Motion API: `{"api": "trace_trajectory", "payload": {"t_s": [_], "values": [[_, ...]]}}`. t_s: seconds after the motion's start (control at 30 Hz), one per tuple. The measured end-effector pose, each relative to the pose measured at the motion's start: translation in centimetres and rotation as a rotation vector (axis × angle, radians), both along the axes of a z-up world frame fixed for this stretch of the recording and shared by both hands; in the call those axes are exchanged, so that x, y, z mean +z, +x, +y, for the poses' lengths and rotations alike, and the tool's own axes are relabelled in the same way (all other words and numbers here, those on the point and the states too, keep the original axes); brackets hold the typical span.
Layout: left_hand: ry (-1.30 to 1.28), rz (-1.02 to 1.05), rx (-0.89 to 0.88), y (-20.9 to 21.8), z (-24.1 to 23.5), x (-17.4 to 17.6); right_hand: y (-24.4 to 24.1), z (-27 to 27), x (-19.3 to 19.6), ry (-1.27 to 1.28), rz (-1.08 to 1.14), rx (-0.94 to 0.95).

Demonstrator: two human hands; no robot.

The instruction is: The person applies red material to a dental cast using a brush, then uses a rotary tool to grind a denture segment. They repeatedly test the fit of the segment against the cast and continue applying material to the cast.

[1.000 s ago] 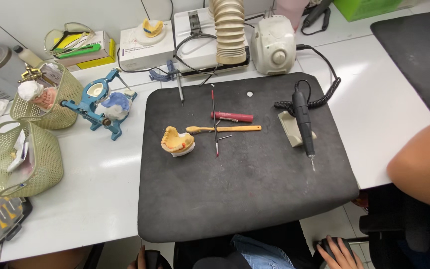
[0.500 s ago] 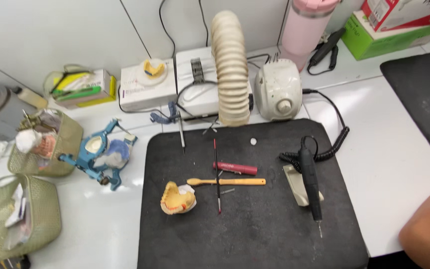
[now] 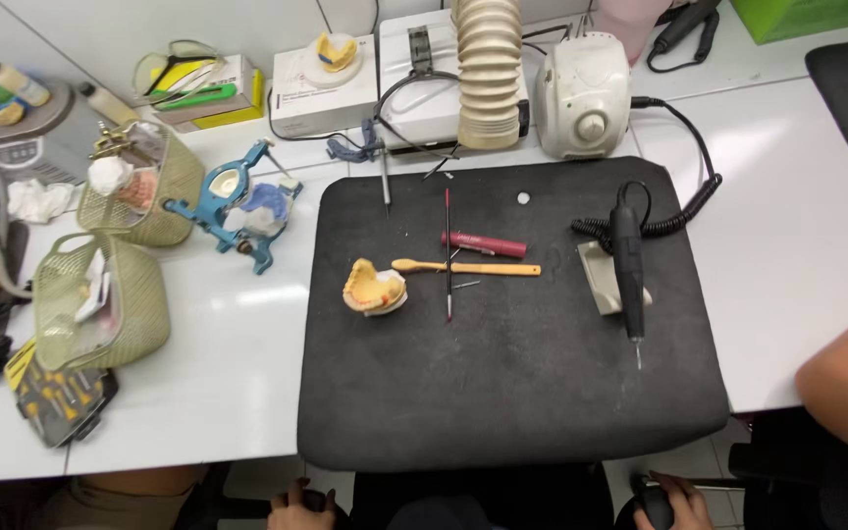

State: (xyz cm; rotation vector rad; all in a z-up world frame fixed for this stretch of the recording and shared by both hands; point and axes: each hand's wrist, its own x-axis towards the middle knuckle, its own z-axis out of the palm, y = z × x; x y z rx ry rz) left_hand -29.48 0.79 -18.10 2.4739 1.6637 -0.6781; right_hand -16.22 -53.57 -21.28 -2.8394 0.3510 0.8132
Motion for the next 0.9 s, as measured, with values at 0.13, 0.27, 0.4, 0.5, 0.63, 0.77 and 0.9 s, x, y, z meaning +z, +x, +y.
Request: {"api": "trace_trajectory", "payload": {"t_s": [0.13,0.27,0.4,0.5,0.63,0.77,0.9], "values": [[0.016,-0.089,-0.208,1.1,0.0,2.2,-4.5,1.3,2.9,0.071,-0.24,-0.16],[0.227,-0.737,-0.789,1.5,-3.6,5.5,-7.9,1.3,5.2,-0.031,-0.37,-0.175],[-1.522,-0.989,-0.776,1.2,-7.6,10.1,-10.1,2.1,4.2,-0.024,-0.57,-0.163],[-1.808,-0.669,-1.161,0.6,-11.0,10.7,-11.4,1.4,3.7,0.016,-0.62,-0.137],[-0.59,0.097,-1.536,1.4,-13.9,7.9,-10.0,2.0,7.7,0.333,-0.602,-0.038],[-0.405,-0.58,-1.312,2.6,-9.4,5.6,-11.4,4.1,15.0,2.255,0.374,0.144],[-0.614,-0.636,-1.113,2.1,-5.8,6.6,-13.6,14.6,13.2,2.091,1.793,0.111]]}}
